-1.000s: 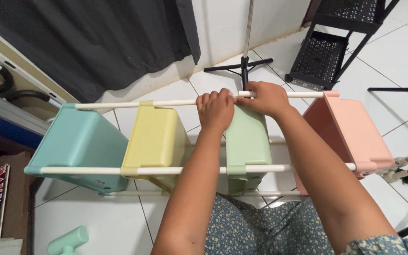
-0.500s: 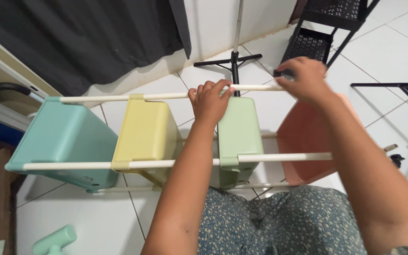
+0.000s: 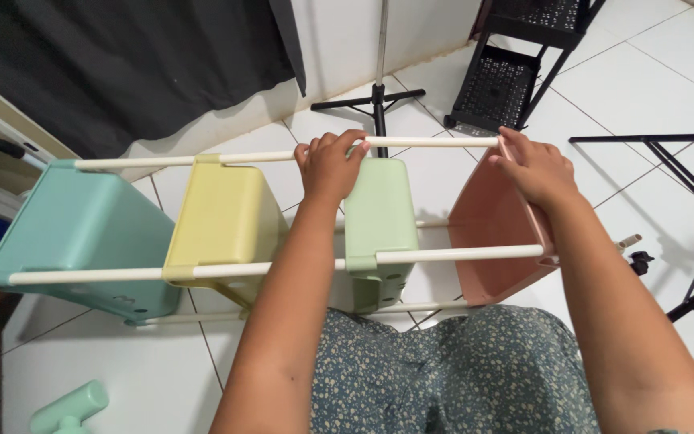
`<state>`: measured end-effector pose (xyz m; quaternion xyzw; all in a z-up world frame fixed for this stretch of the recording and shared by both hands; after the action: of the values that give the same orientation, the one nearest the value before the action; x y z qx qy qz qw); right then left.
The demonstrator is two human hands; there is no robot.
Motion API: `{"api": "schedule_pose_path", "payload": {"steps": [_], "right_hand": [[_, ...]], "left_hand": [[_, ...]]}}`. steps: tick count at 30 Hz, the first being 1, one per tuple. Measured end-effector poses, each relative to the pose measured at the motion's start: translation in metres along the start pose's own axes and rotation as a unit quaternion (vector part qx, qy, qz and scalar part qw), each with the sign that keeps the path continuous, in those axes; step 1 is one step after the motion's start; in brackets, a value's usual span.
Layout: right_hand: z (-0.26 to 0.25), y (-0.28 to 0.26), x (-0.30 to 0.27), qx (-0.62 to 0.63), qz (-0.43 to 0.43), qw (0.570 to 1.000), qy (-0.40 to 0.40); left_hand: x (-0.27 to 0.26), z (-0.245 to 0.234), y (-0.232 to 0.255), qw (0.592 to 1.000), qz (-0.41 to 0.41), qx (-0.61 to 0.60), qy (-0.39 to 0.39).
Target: The person assembles a multi-bin storage rack by inserting white plastic rods into slots on four pastel-colored bins and securing them with black end caps. The person repeatedly adjusts the rods and bins to align them properly.
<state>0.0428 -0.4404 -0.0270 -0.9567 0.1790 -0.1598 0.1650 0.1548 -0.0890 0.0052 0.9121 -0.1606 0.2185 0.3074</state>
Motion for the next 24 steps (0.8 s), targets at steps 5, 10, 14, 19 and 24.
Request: {"api": "schedule_pose_path", "payload": {"steps": [5,10,14,19,24], "right_hand": [[-0.005,-0.002,-0.001,-0.002,-0.007,1.0,0.017],[-0.007,0.0,-0.003,0.015,0.008,1.0,0.026],[-0.011,-0.001,-0.005,0.048,0.01,0.998,0.029],[-0.014,0.0,-0.004,0.074,0.009,0.997,0.032],[-0.012,0.004,-0.004,0.083,0.014,0.996,0.041]], "left_hand": [[0.003,-0.002,0.011,0.999,0.027,-0.001,0.027],[0.019,0.023,0.048,0.992,0.088,0.089,-0.007],[0.026,0.061,0.106,0.983,0.175,0.018,-0.045],[0.021,0.139,0.171,0.967,0.216,0.058,-0.12],[0.009,0.202,0.2,0.966,0.232,0.065,-0.092]]}}
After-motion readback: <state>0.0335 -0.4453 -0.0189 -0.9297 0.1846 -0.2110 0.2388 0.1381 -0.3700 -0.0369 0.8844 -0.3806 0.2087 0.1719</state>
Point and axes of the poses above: each hand's wrist, its own x-axis towards the middle knuckle, its own z-axis out of the palm, y = z × x, the point moved 9 cm from there along x, towards the middle knuckle, and after that the axes turned 9 degrees about y, right-handed, at the moved point
